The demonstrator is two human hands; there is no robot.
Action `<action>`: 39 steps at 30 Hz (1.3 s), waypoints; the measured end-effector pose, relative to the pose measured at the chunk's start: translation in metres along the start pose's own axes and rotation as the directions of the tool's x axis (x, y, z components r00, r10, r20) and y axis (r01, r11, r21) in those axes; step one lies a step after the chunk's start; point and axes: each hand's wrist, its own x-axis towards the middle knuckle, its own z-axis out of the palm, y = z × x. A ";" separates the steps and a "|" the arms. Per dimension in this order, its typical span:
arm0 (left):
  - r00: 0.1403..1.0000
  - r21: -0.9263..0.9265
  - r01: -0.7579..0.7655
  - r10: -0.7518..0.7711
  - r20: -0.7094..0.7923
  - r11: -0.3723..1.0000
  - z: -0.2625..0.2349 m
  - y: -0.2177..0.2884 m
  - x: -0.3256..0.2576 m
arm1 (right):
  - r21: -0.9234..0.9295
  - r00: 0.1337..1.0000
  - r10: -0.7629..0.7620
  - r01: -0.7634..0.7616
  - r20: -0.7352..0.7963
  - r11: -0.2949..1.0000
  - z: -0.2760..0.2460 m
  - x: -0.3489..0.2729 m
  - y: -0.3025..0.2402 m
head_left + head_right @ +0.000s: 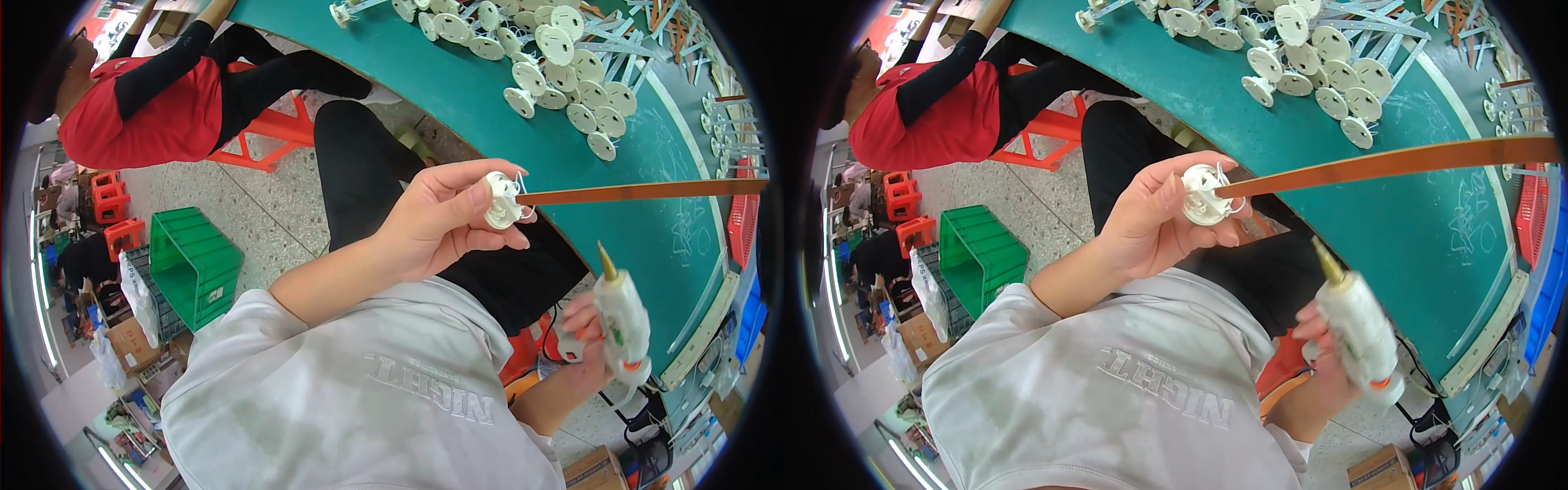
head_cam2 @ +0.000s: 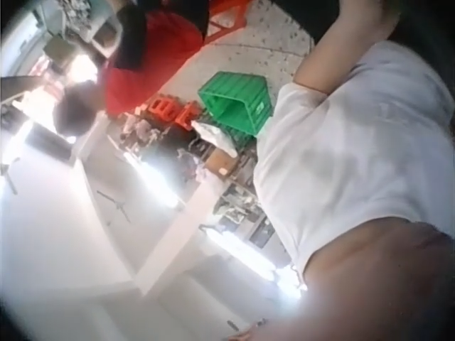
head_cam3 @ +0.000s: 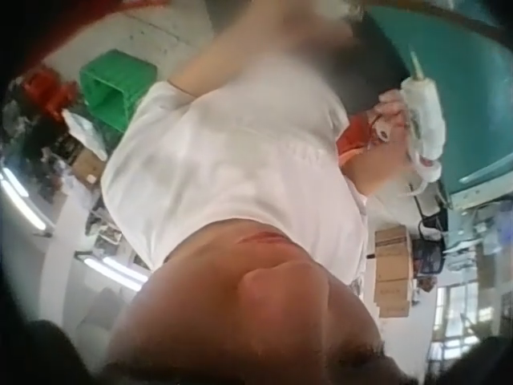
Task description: Using a hot glue gun to attach plastic circular mounts to specific points on an LED light strip.
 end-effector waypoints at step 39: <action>0.905 0.557 -0.407 0.404 0.136 0.724 0.014 -0.004 -0.009 | -0.363 0.996 -0.045 0.072 0.081 0.929 0.039 0.004 0.001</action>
